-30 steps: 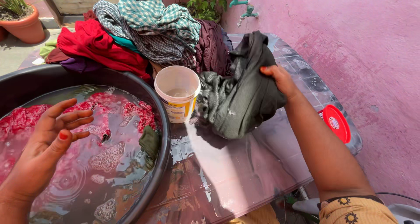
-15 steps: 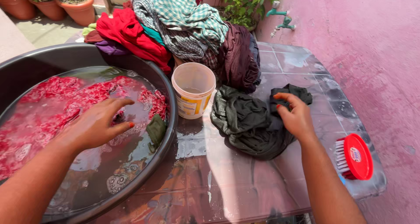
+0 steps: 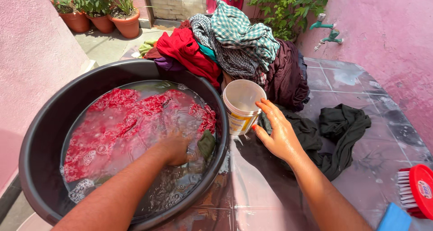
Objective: The person washes clothes by hand in a basin and on a tabletop, applying detergent from a container and scrubbing the garments with a brush and a small blue tool.
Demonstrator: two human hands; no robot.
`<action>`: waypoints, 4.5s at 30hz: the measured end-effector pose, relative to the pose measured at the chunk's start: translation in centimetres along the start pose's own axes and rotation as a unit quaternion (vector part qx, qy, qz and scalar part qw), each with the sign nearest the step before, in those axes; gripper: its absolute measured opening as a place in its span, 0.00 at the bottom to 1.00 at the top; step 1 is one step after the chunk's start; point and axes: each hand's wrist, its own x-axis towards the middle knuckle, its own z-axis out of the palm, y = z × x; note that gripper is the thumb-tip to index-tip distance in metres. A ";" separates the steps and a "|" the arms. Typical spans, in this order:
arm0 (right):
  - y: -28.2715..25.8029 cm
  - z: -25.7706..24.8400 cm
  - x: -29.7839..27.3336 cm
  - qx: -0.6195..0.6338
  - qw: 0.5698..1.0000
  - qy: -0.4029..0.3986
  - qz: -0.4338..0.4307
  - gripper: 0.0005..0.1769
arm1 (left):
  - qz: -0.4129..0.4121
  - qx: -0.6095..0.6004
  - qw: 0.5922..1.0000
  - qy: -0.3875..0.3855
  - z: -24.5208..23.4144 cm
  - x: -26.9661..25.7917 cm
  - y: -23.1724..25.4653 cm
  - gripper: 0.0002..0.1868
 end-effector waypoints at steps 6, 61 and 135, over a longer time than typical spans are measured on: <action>-0.1 1.4 2.2 0.026 0.998 -0.055 -0.001 0.36 | -0.007 -0.010 0.999 0.031 -0.9 1.3 -0.2 0.28; 12.7 -7.9 -16.2 0.012 0.979 0.041 0.199 0.20 | 0.126 -0.377 0.822 0.408 9.4 -6.5 14.1 0.22; 25.6 -12.8 -6.0 -0.295 0.894 0.059 0.332 0.16 | 0.117 -0.408 0.797 0.430 5.2 0.9 16.5 0.18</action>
